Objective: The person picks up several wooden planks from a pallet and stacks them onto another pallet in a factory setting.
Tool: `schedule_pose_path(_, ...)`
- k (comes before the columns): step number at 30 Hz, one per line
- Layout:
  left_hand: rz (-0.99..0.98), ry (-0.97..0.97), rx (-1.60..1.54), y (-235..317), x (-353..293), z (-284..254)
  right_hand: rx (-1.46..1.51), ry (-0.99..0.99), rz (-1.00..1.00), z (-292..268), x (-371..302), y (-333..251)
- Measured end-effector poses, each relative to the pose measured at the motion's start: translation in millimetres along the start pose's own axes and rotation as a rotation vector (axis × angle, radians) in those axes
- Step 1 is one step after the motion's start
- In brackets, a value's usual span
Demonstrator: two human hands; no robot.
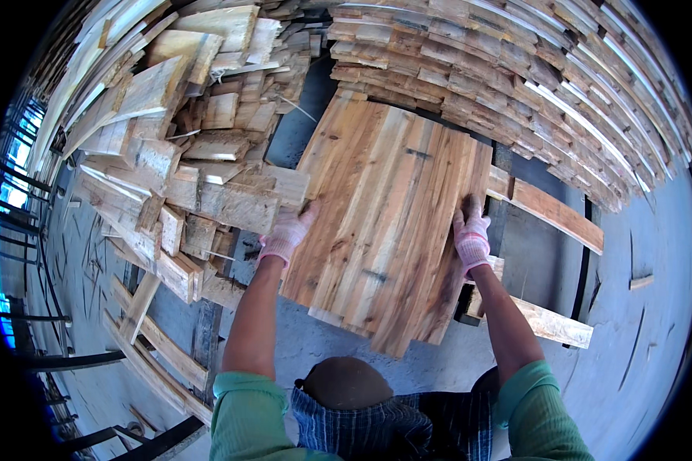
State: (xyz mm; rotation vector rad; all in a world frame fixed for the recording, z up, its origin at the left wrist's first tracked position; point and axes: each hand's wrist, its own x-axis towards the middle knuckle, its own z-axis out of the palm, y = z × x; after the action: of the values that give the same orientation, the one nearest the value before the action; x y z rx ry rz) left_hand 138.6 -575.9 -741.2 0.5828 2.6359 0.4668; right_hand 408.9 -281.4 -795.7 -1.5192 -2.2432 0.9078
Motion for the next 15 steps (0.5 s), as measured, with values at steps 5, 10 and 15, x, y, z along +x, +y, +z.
schedule_pose_path(5,-0.028,0.039,0.05,20.3,-25.9,-5.6,-0.022,0.061,-0.137,-5.6,9.9,19.4)
schedule_pose_path(10,0.26,0.432,0.056,-19.9,-135.3,15.0,-0.529,-0.159,-0.009,-52.4,-14.3,-82.8)
schedule_pose_path(15,-0.154,0.172,-1.551,-5.6,-144.9,-44.9,0.084,-0.266,-0.739,-10.9,-42.4,-206.1)
